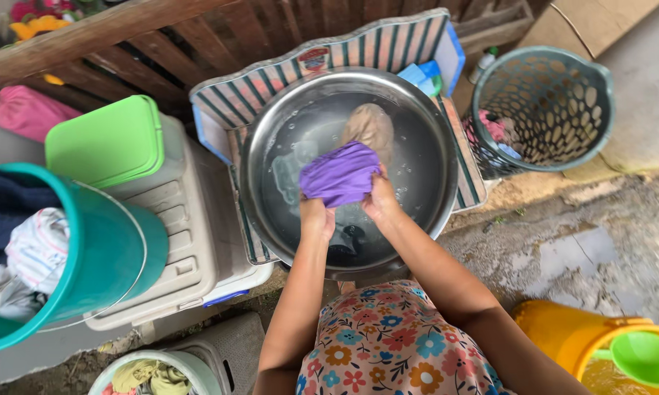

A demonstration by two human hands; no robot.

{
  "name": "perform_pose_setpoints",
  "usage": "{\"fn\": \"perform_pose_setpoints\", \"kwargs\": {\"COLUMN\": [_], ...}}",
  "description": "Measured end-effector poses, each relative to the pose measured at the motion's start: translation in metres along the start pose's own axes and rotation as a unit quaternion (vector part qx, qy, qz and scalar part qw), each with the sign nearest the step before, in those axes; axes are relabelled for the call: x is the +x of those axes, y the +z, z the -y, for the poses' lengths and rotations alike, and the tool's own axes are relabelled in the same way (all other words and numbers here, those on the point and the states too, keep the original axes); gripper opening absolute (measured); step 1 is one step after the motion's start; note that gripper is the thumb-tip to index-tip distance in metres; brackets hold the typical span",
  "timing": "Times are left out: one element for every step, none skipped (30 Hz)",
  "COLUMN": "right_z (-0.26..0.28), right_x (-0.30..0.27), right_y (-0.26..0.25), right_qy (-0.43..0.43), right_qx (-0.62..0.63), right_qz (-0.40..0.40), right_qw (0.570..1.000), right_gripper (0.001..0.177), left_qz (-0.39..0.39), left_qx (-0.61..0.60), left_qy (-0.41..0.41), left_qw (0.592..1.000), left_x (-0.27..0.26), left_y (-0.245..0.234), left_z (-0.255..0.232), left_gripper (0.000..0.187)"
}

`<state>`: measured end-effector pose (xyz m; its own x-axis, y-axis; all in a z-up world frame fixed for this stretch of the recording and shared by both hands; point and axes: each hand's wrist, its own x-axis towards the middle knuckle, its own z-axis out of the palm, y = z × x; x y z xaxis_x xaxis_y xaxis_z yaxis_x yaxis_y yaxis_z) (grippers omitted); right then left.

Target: The person washes several items of clothing by hand in a metal basin filled with water, scrubbing the fabric together and wringing them before placing them into a separate bucket.

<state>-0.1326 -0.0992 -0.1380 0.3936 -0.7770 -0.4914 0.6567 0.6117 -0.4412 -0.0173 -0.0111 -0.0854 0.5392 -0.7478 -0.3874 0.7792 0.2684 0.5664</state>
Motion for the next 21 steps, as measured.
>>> {"fn": "perform_pose_setpoints", "kwargs": {"right_z": [0.002, 0.006, 0.011, 0.015, 0.021, 0.028, 0.033, 0.038, 0.043, 0.046, 0.047, 0.047, 0.049, 0.053, 0.056, 0.061, 0.066, 0.072, 0.077, 0.082, 0.085], "right_x": [0.002, 0.002, 0.004, 0.003, 0.000, -0.005, -0.010, -0.018, -0.028, -0.037, -0.044, -0.050, -0.054, -0.057, -0.059, -0.060, -0.063, -0.064, -0.066, -0.067, -0.068], "right_y": [0.001, 0.001, 0.002, 0.002, 0.002, 0.002, 0.004, 0.007, 0.010, 0.013, 0.018, 0.023, 0.027, 0.027, 0.027, 0.026, 0.024, 0.021, 0.018, 0.015, 0.012], "right_qy": [-0.024, -0.021, -0.067, -0.114, -0.113, -0.190, -0.264, -0.267, -0.292, -0.316, -0.319, -0.334, -0.349, -0.352, -0.391, -0.425, -0.427, -0.387, -0.344, -0.347, -0.325], "right_qx": [0.012, 0.011, -0.015, -0.039, -0.038, -0.145, -0.249, -0.248, -0.314, -0.379, -0.378, -0.386, -0.395, -0.394, -0.468, -0.538, -0.538, -0.595, -0.647, -0.648, -0.673], "right_qz": [-0.002, 0.001, 0.047, 0.090, 0.091, 0.122, 0.150, 0.148, 0.173, 0.194, 0.189, 0.202, 0.215, 0.210, 0.170, 0.130, 0.126, 0.090, 0.052, 0.049, 0.040], "right_qw": [1.000, 1.000, 0.997, 0.989, 0.989, 0.963, 0.919, 0.919, 0.887, 0.848, 0.848, 0.836, 0.822, 0.823, 0.774, 0.716, 0.715, 0.699, 0.679, 0.677, 0.663], "right_gripper": [0.033, 0.033, 0.036, 0.039, 0.039, 0.047, 0.056, 0.056, 0.057, 0.060, 0.060, 0.056, 0.052, 0.052, 0.052, 0.053, 0.053, 0.054, 0.055, 0.055, 0.062], "left_qz": [-0.055, -0.111, -0.113, -0.070, -0.027, -0.027, 0.046, 0.122, 0.125, 0.123, 0.122, 0.126, 0.081, 0.034, 0.037, 0.041, 0.044, 0.049, 0.039, 0.027, 0.031], "left_qx": [0.101, 0.201, 0.200, 0.233, 0.264, 0.266, 0.233, 0.200, 0.202, 0.186, 0.169, 0.172, 0.161, 0.149, 0.152, 0.288, 0.416, 0.415, 0.525, 0.625, 0.624], "left_qy": [-0.034, -0.071, -0.067, -0.112, -0.155, -0.156, -0.157, -0.160, -0.162, -0.141, -0.121, -0.125, -0.104, -0.083, -0.087, -0.007, 0.075, 0.075, 0.120, 0.163, 0.164], "left_qw": [0.993, 0.971, 0.971, 0.963, 0.951, 0.951, 0.958, 0.959, 0.958, 0.964, 0.971, 0.969, 0.978, 0.985, 0.984, 0.957, 0.905, 0.906, 0.842, 0.762, 0.764], "left_x": [-0.002, -0.005, -0.008, -0.012, -0.016, -0.020, -0.025, -0.028, -0.031, -0.034, -0.034, -0.030, -0.025, -0.021, -0.014, -0.007, -0.001, 0.004, 0.007, 0.010, 0.012], "left_y": [-0.003, -0.008, -0.014, -0.021, -0.029, -0.036, -0.043, -0.048, -0.052, -0.054, -0.056, -0.057, -0.059, -0.063, -0.067, -0.071, -0.076, -0.081, -0.086, -0.089, -0.092], "left_z": [-0.001, -0.002, -0.004, -0.007, -0.010, -0.013, -0.017, -0.019, -0.021, -0.023, -0.024, -0.024, -0.024, -0.021, -0.017, -0.010, -0.004, 0.003, 0.009, 0.015, 0.022], "left_gripper": [0.054, 0.077, 0.077, 0.084, 0.092, 0.092, 0.093, 0.094, 0.094, 0.087, 0.080, 0.080, 0.071, 0.061, 0.061, 0.055, 0.049, 0.049, 0.055, 0.062, 0.062]}}
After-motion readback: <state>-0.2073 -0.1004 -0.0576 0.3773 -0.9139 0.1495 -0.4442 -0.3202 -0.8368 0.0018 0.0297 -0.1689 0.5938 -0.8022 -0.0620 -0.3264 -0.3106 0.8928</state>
